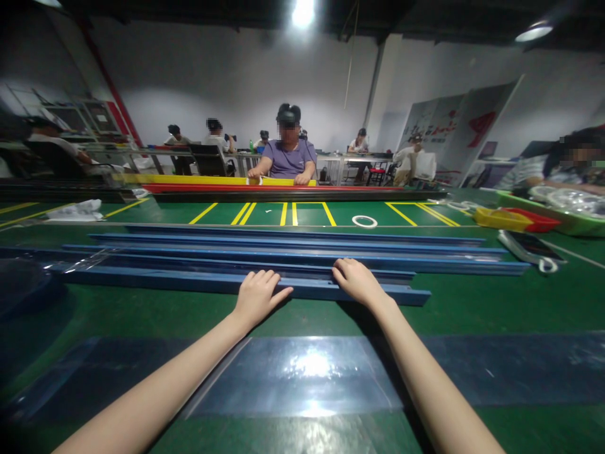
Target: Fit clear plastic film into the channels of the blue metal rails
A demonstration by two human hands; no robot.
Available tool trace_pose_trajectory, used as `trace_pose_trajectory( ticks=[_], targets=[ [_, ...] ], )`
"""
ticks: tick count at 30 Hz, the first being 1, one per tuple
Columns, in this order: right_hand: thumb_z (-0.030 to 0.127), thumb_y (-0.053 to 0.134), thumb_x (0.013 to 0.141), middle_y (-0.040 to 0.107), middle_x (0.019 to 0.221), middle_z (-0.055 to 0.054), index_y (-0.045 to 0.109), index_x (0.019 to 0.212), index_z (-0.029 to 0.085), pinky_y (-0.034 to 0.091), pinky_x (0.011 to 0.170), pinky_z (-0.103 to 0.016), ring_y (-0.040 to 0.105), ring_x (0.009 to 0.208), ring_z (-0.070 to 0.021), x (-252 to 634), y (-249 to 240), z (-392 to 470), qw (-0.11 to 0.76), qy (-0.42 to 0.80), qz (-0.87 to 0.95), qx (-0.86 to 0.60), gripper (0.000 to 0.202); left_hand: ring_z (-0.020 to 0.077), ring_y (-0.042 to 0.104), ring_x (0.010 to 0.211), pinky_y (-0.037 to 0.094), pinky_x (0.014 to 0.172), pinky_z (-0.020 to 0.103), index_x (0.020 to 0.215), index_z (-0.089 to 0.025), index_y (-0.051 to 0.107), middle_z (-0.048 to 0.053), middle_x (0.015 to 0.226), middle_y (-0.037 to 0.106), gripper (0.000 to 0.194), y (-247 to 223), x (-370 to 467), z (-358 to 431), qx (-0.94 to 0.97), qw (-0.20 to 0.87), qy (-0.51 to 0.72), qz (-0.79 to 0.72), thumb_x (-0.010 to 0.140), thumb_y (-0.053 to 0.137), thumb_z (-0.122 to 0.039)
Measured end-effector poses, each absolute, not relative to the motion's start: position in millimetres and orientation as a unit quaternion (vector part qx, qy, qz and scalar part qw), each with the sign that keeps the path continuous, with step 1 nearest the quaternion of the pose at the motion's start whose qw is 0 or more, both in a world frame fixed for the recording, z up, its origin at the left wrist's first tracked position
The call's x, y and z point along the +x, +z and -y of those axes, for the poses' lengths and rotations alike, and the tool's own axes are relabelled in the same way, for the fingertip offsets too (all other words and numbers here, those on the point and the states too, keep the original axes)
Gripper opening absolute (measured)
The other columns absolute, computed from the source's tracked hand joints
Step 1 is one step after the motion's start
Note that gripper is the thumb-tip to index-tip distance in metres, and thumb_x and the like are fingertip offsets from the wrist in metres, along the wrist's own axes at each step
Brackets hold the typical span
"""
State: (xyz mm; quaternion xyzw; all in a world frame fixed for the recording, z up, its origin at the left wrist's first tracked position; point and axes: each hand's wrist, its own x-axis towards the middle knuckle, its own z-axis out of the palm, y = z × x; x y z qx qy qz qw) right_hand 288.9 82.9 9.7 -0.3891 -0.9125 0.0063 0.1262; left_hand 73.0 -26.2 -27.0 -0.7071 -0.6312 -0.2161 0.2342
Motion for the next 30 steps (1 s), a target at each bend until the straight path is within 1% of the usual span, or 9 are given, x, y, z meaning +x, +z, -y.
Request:
trace_pose_trajectory(
  ticks=[3, 7, 9, 13, 17, 23, 30],
  targets=[
    [0.029, 0.037, 0.086, 0.062, 0.091, -0.010, 0.058, 0.090, 0.015, 0.039, 0.078, -0.028, 0.056, 0.087, -0.0189, 285.1, 10.9, -79.5, 0.127, -0.005, 0.908, -0.399, 0.026, 0.0189, 0.051, 0.071, 0.029, 0.063, 0.032, 0.074, -0.018, 0.057, 0.005, 0.073, 0.060, 0.035, -27.6, 73.2, 26.1, -0.707, 0.226, -0.228, 0.630, 0.083, 0.042, -0.047],
    [0.028, 0.040, 0.084, 0.060, 0.098, -0.012, 0.055, 0.099, 0.014, 0.039, 0.081, -0.031, 0.053, 0.094, -0.0205, 272.2, 13.6, -70.8, 0.166, -0.005, 0.908, -0.384, 0.025, 0.0192, 0.052, 0.072, 0.030, 0.064, 0.032, 0.076, -0.018, 0.057, 0.005, 0.074, 0.060, 0.030, -26.5, 74.1, 26.8, -0.706, 0.219, -0.238, 0.630, 0.081, 0.043, -0.044],
    [0.028, 0.038, 0.085, 0.059, 0.098, -0.012, 0.055, 0.099, 0.014, 0.039, 0.082, -0.030, 0.052, 0.095, -0.0200, 262.2, 15.0, -65.4, 0.174, 0.002, 0.912, -0.371, 0.026, 0.0192, 0.052, 0.073, 0.031, 0.065, 0.033, 0.076, -0.018, 0.057, 0.004, 0.074, 0.060, 0.024, -25.5, 74.6, 27.2, -0.707, 0.215, -0.238, 0.630, 0.080, 0.045, -0.038],
    [0.023, 0.036, 0.085, 0.059, 0.095, -0.012, 0.056, 0.097, 0.012, 0.038, 0.083, -0.029, 0.052, 0.094, -0.0196, 236.8, 14.4, -55.7, 0.156, -0.005, 0.919, -0.363, 0.025, 0.0190, 0.052, 0.075, 0.032, 0.067, 0.033, 0.078, -0.019, 0.057, 0.004, 0.078, 0.061, 0.013, -24.4, 74.3, 27.5, -0.710, 0.198, -0.225, 0.637, 0.075, 0.044, -0.023],
    [0.024, 0.036, 0.086, 0.060, 0.095, -0.012, 0.056, 0.096, 0.013, 0.038, 0.081, -0.028, 0.053, 0.095, -0.0195, 212.3, 10.4, -51.0, 0.161, -0.004, 0.913, -0.374, 0.025, 0.0196, 0.051, 0.077, 0.033, 0.068, 0.034, 0.082, -0.019, 0.056, 0.004, 0.081, 0.062, 0.017, -25.1, 72.5, 27.7, -0.720, 0.182, -0.219, 0.633, 0.071, 0.043, -0.016],
    [0.031, 0.030, 0.088, 0.062, 0.088, -0.009, 0.057, 0.085, 0.018, 0.039, 0.069, -0.026, 0.056, 0.085, -0.0189, 198.2, 8.6, -50.9, 0.157, -0.015, 0.901, -0.404, 0.030, 0.0194, 0.051, 0.077, 0.033, 0.068, 0.034, 0.084, -0.019, 0.055, 0.004, 0.081, 0.061, 0.019, -26.0, 71.4, 27.2, -0.717, 0.166, -0.226, 0.638, 0.072, 0.042, -0.013],
    [0.029, 0.029, 0.089, 0.062, 0.086, -0.009, 0.056, 0.081, 0.017, 0.037, 0.069, -0.024, 0.057, 0.082, -0.0173, 200.9, 10.5, -52.2, 0.151, -0.036, 0.908, -0.390, 0.031, 0.0192, 0.050, 0.079, 0.033, 0.069, 0.033, 0.085, -0.019, 0.055, 0.004, 0.085, 0.059, 0.020, -24.1, 71.4, 27.5, -0.715, 0.170, -0.225, 0.639, 0.075, 0.040, -0.010]
  ],
)
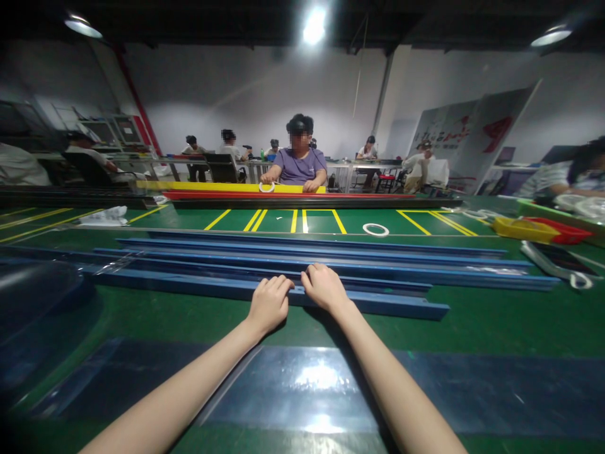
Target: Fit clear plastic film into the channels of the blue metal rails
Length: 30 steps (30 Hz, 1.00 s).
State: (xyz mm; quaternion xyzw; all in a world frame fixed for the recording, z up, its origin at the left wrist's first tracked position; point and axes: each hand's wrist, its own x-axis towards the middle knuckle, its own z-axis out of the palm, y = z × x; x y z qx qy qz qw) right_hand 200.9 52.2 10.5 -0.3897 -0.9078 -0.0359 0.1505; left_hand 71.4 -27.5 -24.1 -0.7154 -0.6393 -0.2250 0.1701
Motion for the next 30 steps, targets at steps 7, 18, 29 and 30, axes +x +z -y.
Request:
trace_pose_trajectory(
  ticks=[7, 18, 29, 30],
  targets=[
    [0.027, 0.030, 0.088, 0.062, 0.086, -0.010, 0.057, 0.085, 0.014, 0.037, 0.070, -0.024, 0.057, 0.082, -0.0174, 200.4, 10.6, -54.3, 0.141, -0.040, 0.914, -0.377, 0.030, 0.0189, 0.049, 0.080, 0.033, 0.070, 0.032, 0.086, -0.019, 0.055, 0.004, 0.085, 0.059, 0.022, -24.4, 70.7, 28.3, -0.716, 0.175, -0.239, 0.633, 0.076, 0.039, -0.008],
    [0.027, 0.030, 0.088, 0.061, 0.085, -0.009, 0.056, 0.084, 0.015, 0.036, 0.074, -0.025, 0.055, 0.085, -0.0173, 239.0, 9.4, -61.2, 0.126, -0.024, 0.914, -0.385, 0.028, 0.0198, 0.048, 0.080, 0.034, 0.071, 0.033, 0.090, -0.017, 0.056, 0.006, 0.086, 0.059, 0.022, -22.6, 71.6, 30.1, -0.733, 0.194, -0.219, 0.614, 0.074, 0.042, -0.012],
    [0.029, 0.028, 0.087, 0.061, 0.086, -0.008, 0.056, 0.083, 0.016, 0.038, 0.073, -0.025, 0.055, 0.082, -0.0168, 298.5, 4.7, -82.3, 0.130, -0.028, 0.905, -0.404, 0.031, 0.0213, 0.049, 0.081, 0.034, 0.072, 0.034, 0.087, -0.017, 0.057, 0.007, 0.083, 0.059, 0.021, -22.9, 74.7, 29.8, -0.735, 0.216, -0.196, 0.612, 0.072, 0.043, -0.016],
    [0.029, 0.028, 0.087, 0.061, 0.086, -0.008, 0.056, 0.082, 0.016, 0.038, 0.072, -0.025, 0.055, 0.081, -0.0168, 301.2, 4.5, -83.5, 0.132, -0.026, 0.903, -0.407, 0.031, 0.0213, 0.049, 0.081, 0.034, 0.072, 0.034, 0.087, -0.017, 0.057, 0.007, 0.083, 0.059, 0.021, -22.9, 75.1, 29.8, -0.737, 0.215, -0.193, 0.610, 0.071, 0.043, -0.017]
  ],
)
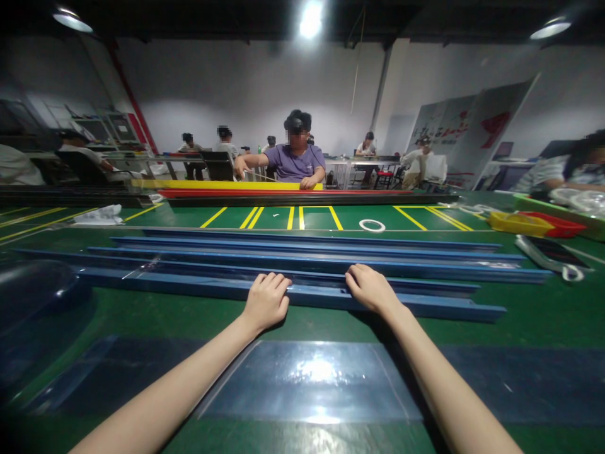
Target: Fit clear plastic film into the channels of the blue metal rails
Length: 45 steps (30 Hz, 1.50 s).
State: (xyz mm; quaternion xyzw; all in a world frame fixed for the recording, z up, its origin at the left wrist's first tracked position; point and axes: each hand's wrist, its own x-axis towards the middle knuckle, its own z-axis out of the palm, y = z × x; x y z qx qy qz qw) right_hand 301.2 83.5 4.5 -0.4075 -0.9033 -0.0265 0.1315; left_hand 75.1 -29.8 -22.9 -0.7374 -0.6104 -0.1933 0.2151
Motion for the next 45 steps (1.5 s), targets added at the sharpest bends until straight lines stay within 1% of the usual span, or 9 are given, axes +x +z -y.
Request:
trace_pose_trajectory(
  ticks=[6, 9, 13, 16, 20, 24, 31, 37, 45],
  targets=[
    [0.036, 0.030, 0.086, 0.062, 0.084, -0.007, 0.055, 0.080, 0.018, 0.038, 0.067, -0.024, 0.056, 0.077, -0.0162, 302.7, 8.0, -84.6, 0.132, 0.009, 0.892, -0.433, 0.032, 0.0211, 0.049, 0.080, 0.034, 0.071, 0.034, 0.085, -0.017, 0.057, 0.006, 0.083, 0.059, 0.019, -22.1, 76.7, 30.0, -0.742, 0.212, -0.182, 0.609, 0.071, 0.044, -0.018],
    [0.044, 0.027, 0.086, 0.064, 0.082, -0.007, 0.057, 0.077, 0.019, 0.038, 0.064, -0.025, 0.058, 0.077, -0.0184, 294.9, 13.8, -84.0, 0.108, 0.024, 0.872, -0.477, 0.040, 0.0209, 0.050, 0.079, 0.034, 0.070, 0.034, 0.083, -0.018, 0.057, 0.006, 0.082, 0.058, 0.018, -21.8, 76.9, 30.1, -0.743, 0.214, -0.180, 0.608, 0.071, 0.044, -0.018],
    [0.050, 0.013, 0.087, 0.065, 0.089, -0.012, 0.062, 0.084, 0.019, 0.039, 0.064, -0.030, 0.059, 0.084, -0.0246, 279.8, 20.8, -84.6, 0.067, 0.041, 0.823, -0.563, 0.058, 0.0208, 0.050, 0.079, 0.034, 0.069, 0.033, 0.082, -0.018, 0.057, 0.006, 0.081, 0.058, 0.017, -21.9, 76.5, 29.7, -0.744, 0.215, -0.178, 0.607, 0.071, 0.044, -0.018],
    [0.051, 0.012, 0.087, 0.065, 0.089, -0.014, 0.064, 0.084, 0.017, 0.040, 0.065, -0.031, 0.060, 0.085, -0.0264, 273.0, 20.7, -85.4, 0.056, 0.035, 0.811, -0.581, 0.062, 0.0209, 0.049, 0.079, 0.034, 0.069, 0.033, 0.082, -0.018, 0.057, 0.006, 0.081, 0.058, 0.017, -22.2, 76.2, 29.4, -0.744, 0.213, -0.175, 0.609, 0.071, 0.043, -0.018],
    [0.047, 0.014, 0.088, 0.066, 0.086, -0.013, 0.064, 0.081, 0.017, 0.039, 0.063, -0.029, 0.060, 0.083, -0.0238, 274.6, 15.2, -87.2, 0.083, 0.026, 0.828, -0.554, 0.059, 0.0204, 0.049, 0.079, 0.034, 0.067, 0.033, 0.080, -0.019, 0.056, 0.006, 0.081, 0.058, 0.016, -22.6, 76.1, 29.6, -0.741, 0.206, -0.164, 0.618, 0.071, 0.043, -0.018],
    [0.043, 0.021, 0.089, 0.067, 0.083, -0.012, 0.063, 0.075, 0.018, 0.037, 0.060, -0.027, 0.061, 0.078, -0.0218, 277.0, 12.3, -87.8, 0.092, 0.003, 0.840, -0.535, 0.051, 0.0201, 0.050, 0.080, 0.034, 0.064, 0.032, 0.079, -0.019, 0.056, 0.006, 0.081, 0.058, 0.015, -22.6, 77.0, 30.3, -0.735, 0.197, -0.158, 0.629, 0.072, 0.042, -0.018],
    [0.040, 0.023, 0.088, 0.066, 0.081, -0.010, 0.061, 0.072, 0.018, 0.034, 0.058, -0.026, 0.059, 0.075, -0.0203, 274.4, 13.0, -83.4, 0.107, -0.015, 0.849, -0.517, 0.047, 0.0190, 0.051, 0.079, 0.036, 0.061, 0.030, 0.073, -0.019, 0.056, 0.005, 0.081, 0.059, 0.013, -21.5, 78.8, 30.2, -0.727, 0.191, -0.159, 0.640, 0.071, 0.043, -0.018],
    [0.037, 0.028, 0.088, 0.063, 0.077, -0.006, 0.057, 0.071, 0.019, 0.030, 0.056, -0.024, 0.056, 0.071, -0.0169, 273.8, 10.5, -81.5, 0.139, -0.039, 0.877, -0.459, 0.038, 0.0179, 0.052, 0.078, 0.037, 0.057, 0.027, 0.069, -0.018, 0.057, 0.004, 0.079, 0.060, 0.013, -20.4, 79.4, 29.0, -0.719, 0.179, -0.169, 0.650, 0.069, 0.043, -0.018],
    [0.041, 0.035, 0.085, 0.061, 0.072, -0.004, 0.055, 0.069, 0.019, 0.030, 0.055, -0.023, 0.053, 0.065, -0.0145, 276.3, 10.4, -81.4, 0.163, 0.001, 0.897, -0.412, 0.034, 0.0180, 0.054, 0.076, 0.038, 0.057, 0.026, 0.068, -0.018, 0.057, 0.005, 0.077, 0.060, 0.014, -18.4, 80.0, 29.3, -0.717, 0.167, -0.167, 0.656, 0.068, 0.043, -0.018]
  ],
)
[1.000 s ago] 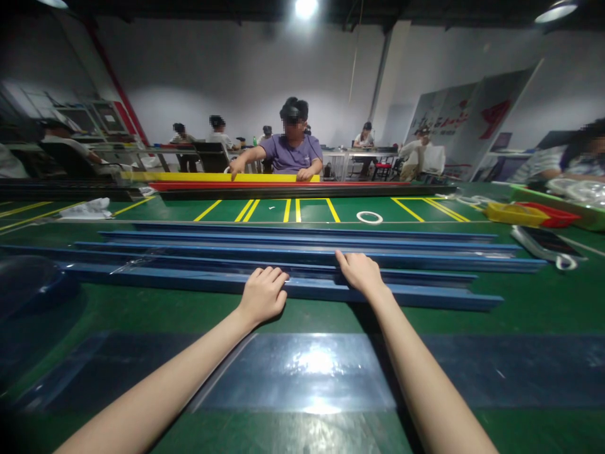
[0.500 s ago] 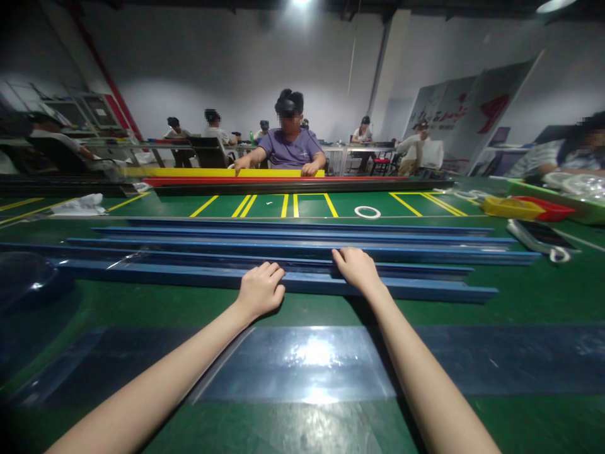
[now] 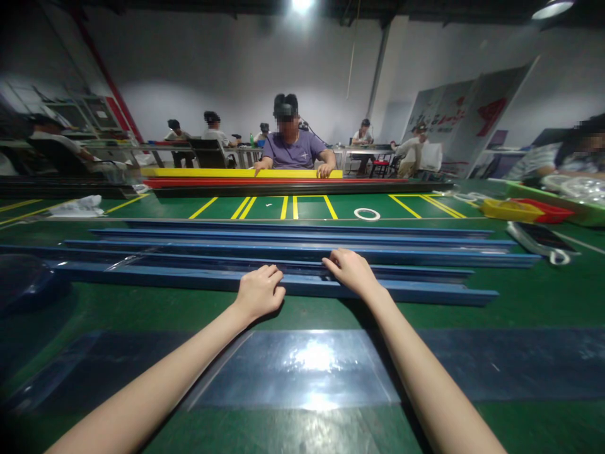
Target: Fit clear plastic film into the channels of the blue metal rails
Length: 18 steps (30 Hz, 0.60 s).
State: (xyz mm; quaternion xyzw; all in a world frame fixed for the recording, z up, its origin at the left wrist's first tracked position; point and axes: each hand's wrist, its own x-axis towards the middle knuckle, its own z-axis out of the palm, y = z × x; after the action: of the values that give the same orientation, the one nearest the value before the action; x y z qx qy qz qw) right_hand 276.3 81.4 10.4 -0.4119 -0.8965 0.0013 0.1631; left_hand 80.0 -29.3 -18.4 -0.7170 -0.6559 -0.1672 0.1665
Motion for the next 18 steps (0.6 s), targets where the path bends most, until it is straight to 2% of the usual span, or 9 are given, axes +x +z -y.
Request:
trace_pose_trajectory(
  ticks=[7, 18],
  targets=[
    [0.047, 0.049, 0.077, 0.062, 0.071, -0.003, 0.055, 0.068, 0.020, 0.033, 0.056, -0.023, 0.054, 0.065, -0.0150, 278.2, 6.1, -89.3, 0.175, 0.040, 0.893, -0.413, 0.029, 0.0176, 0.055, 0.071, 0.038, 0.057, 0.027, 0.068, -0.018, 0.057, 0.004, 0.072, 0.059, 0.015, -19.1, 79.7, 28.2, -0.716, 0.160, -0.160, 0.660, 0.067, 0.042, -0.019],
    [0.038, 0.059, 0.069, 0.062, 0.071, -0.002, 0.055, 0.070, 0.020, 0.035, 0.056, -0.022, 0.055, 0.065, -0.0151, 278.0, 2.9, -94.4, 0.169, 0.058, 0.884, -0.432, 0.019, 0.0179, 0.056, 0.069, 0.038, 0.059, 0.028, 0.068, -0.018, 0.057, 0.005, 0.071, 0.060, 0.016, -17.5, 79.5, 29.0, -0.718, 0.157, -0.157, 0.659, 0.067, 0.042, -0.019]
  ],
)
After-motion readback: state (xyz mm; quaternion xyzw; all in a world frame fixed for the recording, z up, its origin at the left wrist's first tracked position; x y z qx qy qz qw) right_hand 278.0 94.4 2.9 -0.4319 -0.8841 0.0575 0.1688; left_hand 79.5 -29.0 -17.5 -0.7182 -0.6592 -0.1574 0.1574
